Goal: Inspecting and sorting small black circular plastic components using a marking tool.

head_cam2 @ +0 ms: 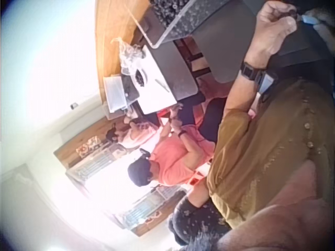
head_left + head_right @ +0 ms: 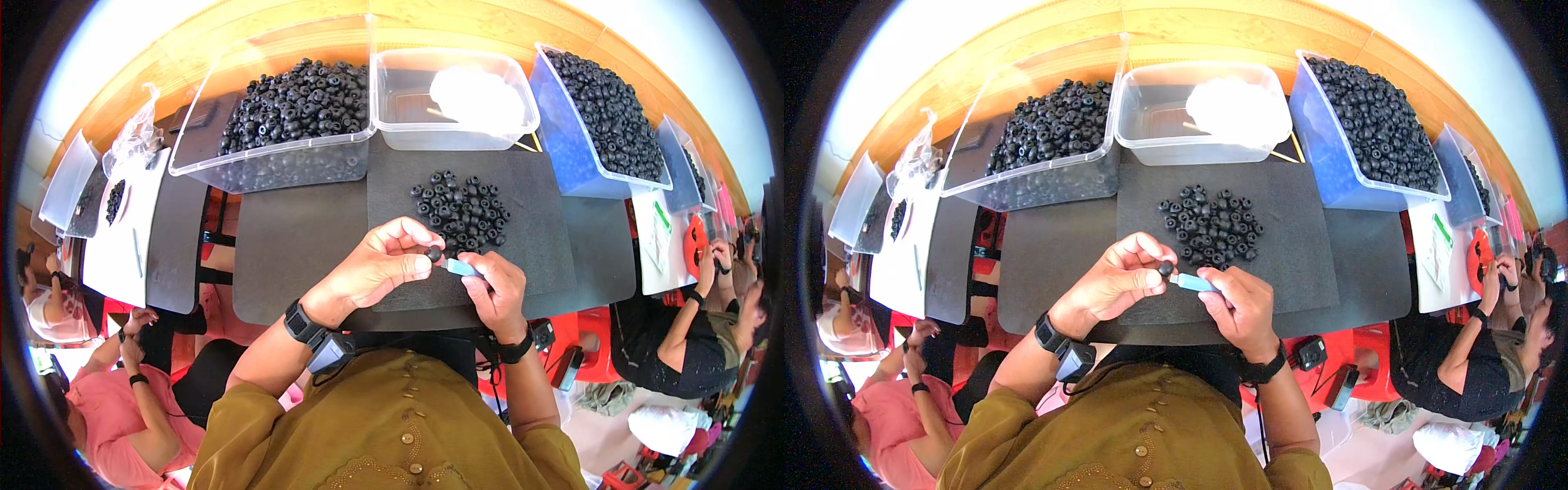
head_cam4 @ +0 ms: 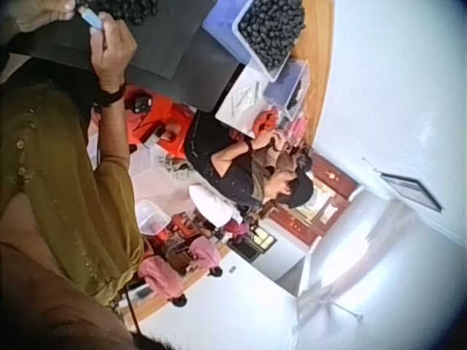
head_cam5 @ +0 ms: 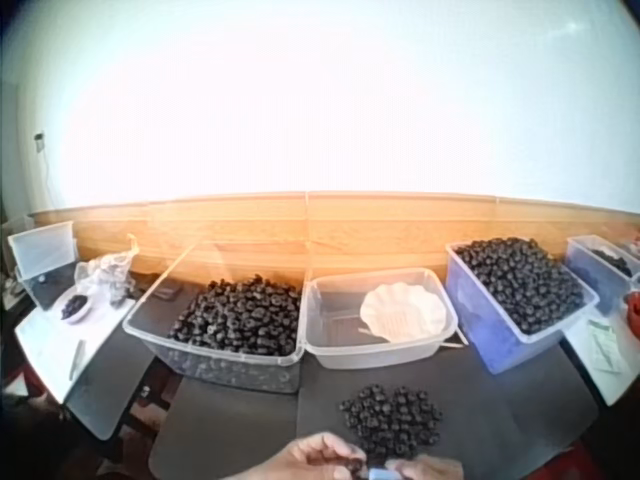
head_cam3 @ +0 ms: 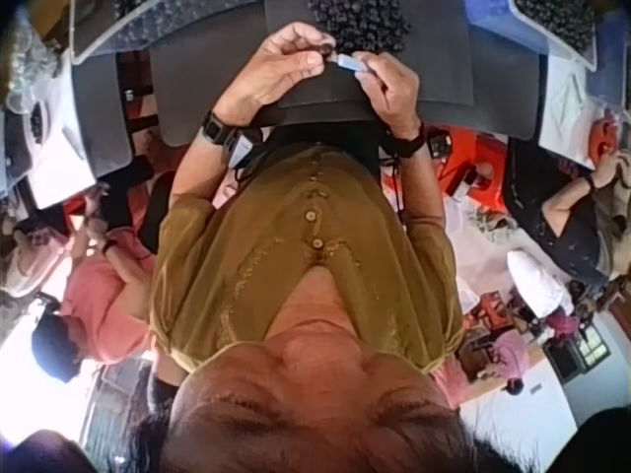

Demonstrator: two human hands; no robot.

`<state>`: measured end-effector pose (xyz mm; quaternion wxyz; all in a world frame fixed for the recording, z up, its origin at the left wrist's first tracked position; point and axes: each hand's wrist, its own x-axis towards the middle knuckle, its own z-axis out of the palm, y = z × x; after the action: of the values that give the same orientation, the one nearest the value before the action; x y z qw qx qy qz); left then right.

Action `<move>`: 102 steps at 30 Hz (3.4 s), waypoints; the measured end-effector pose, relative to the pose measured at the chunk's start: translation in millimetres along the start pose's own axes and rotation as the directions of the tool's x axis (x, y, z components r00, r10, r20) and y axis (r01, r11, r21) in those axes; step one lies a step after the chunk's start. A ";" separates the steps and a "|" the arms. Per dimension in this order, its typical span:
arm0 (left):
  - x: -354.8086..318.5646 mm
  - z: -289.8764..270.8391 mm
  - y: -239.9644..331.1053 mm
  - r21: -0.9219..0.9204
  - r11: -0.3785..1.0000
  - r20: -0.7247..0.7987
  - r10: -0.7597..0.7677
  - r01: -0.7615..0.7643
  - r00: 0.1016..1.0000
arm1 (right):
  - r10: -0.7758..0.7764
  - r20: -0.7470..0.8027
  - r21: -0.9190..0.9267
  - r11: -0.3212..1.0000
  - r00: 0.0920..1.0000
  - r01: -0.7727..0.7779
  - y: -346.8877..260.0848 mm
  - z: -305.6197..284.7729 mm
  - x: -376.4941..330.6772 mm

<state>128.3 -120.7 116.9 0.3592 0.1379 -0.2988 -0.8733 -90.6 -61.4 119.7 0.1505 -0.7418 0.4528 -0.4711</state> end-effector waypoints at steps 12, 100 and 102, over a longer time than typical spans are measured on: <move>2.4 3.1 -6.5 -0.013 0.999 0.023 0.043 -0.043 0.999 | -0.012 0.037 -0.044 0.999 0.999 0.014 -0.5 -1.3 0.9; 13.8 9.7 -3.8 0.164 0.986 0.008 0.021 -0.022 1.000 | 0.119 -0.092 0.093 0.990 0.989 -0.110 -3.3 -7.0 -4.6; 11.6 6.9 -6.0 0.056 0.998 0.004 0.004 -0.004 1.000 | 0.074 -0.102 0.084 0.994 0.992 -0.065 -1.0 -3.8 -4.3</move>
<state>113.7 -122.6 118.4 0.3564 0.1454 -0.3241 -0.8642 -93.9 -56.6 119.9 0.1726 -0.6930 0.4663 -0.5219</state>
